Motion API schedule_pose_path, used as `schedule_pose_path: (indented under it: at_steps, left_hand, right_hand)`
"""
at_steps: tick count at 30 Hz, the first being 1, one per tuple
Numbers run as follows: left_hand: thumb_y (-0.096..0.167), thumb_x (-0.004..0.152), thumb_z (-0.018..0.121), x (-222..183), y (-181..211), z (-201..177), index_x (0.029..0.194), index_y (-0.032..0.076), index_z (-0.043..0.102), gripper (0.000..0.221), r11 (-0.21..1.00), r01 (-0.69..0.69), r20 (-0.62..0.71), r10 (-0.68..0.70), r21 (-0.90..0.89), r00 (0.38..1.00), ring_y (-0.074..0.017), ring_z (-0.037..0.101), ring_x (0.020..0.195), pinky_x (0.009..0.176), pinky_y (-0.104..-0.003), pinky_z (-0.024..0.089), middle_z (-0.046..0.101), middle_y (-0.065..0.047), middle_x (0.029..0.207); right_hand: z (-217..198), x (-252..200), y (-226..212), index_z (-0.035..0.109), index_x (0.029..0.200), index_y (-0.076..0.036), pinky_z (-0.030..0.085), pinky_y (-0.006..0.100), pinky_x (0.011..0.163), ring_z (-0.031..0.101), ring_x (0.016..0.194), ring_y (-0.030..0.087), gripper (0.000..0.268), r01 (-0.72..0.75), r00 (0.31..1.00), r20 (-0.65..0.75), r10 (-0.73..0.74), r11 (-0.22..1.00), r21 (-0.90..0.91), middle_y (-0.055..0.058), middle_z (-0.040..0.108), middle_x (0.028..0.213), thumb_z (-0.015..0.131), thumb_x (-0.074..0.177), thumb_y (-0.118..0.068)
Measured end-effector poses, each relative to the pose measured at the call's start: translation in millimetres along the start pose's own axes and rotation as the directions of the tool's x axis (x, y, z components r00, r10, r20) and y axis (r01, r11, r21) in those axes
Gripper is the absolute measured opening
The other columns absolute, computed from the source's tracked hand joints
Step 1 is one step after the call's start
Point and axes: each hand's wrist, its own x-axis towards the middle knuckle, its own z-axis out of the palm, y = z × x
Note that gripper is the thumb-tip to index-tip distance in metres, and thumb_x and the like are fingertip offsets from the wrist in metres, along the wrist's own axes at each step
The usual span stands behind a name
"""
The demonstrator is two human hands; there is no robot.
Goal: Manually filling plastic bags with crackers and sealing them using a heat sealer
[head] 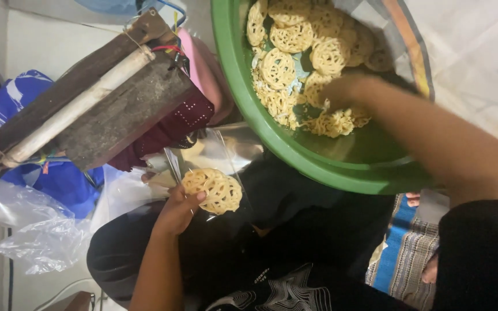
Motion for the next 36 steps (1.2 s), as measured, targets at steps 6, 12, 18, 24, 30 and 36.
schedule_pose_path:
  at_steps: [6,12,18,24,30,36]
  left_hand:
    - [0.009,0.075,0.071,13,-16,-4,0.116,-0.002,0.053,0.046,0.918,-0.317,-0.150,0.287,-0.240,0.946,-0.0269,0.063,0.088,0.083,-0.045,0.051,0.062,-0.016,0.100]
    - [0.017,0.078,0.076,7,-5,4,0.106,0.000,0.044,0.046,0.826,-0.426,-0.336,0.308,-0.370,0.890,-0.0233,0.060,0.085,0.081,-0.050,0.049,0.053,-0.014,0.095]
    - [0.021,0.072,0.081,15,-13,-14,0.107,0.003,0.052,0.050,0.880,-0.370,-0.169,0.333,-0.299,0.928,-0.0257,0.065,0.087,0.078,-0.048,0.054,0.059,-0.012,0.094]
    - [0.016,0.068,0.080,4,1,-5,0.121,0.004,0.049,0.062,0.937,-0.305,-0.131,0.285,-0.171,0.949,-0.0237,0.065,0.091,0.082,-0.042,0.054,0.059,-0.010,0.100]
    - [0.015,0.069,0.078,-7,13,9,0.121,0.005,0.051,0.060,0.937,-0.312,-0.105,0.299,-0.156,0.949,-0.0236,0.065,0.090,0.083,-0.041,0.054,0.062,-0.012,0.100]
    - [0.020,0.070,0.078,4,-1,-5,0.124,0.005,0.049,0.063,0.947,-0.302,-0.125,0.289,-0.105,0.949,-0.0278,0.062,0.098,0.087,-0.043,0.050,0.060,-0.015,0.109]
  right_hand:
    - [92,108,16,0.066,0.113,-0.027,0.053,0.047,0.075,0.068,0.094,0.026,0.038,0.113,0.931,-0.309,-0.196,0.957,-0.269,0.003,0.070,0.104,0.069,0.075,-0.032]
    - [40,114,17,0.073,0.107,-0.015,0.048,0.052,0.090,0.062,0.108,0.040,0.053,0.233,0.950,-0.215,-0.225,0.972,0.012,0.020,0.070,0.110,0.062,0.073,-0.054]
    - [19,116,-9,0.059,0.122,-0.009,0.048,0.059,0.080,0.059,0.095,0.050,0.037,0.518,0.594,-0.780,-0.196,0.835,0.184,0.026,0.064,0.105,0.060,0.087,-0.022]
    - [20,103,-31,0.047,0.136,-0.021,0.048,0.056,0.088,0.058,0.104,0.046,0.062,0.362,0.772,-0.622,-0.127,0.893,0.266,0.025,0.059,0.114,0.065,0.077,-0.025]
    - [16,77,-53,0.049,0.134,-0.015,0.049,0.057,0.077,0.063,0.088,0.049,0.063,0.422,0.805,-0.566,-0.178,0.842,0.335,0.029,0.063,0.102,0.065,0.072,-0.016]
    - [-1,44,-54,0.048,0.137,-0.008,0.048,0.051,0.066,0.061,0.059,0.036,0.059,0.574,0.803,-0.545,-0.241,0.556,0.601,0.026,0.065,0.093,0.055,0.078,-0.011]
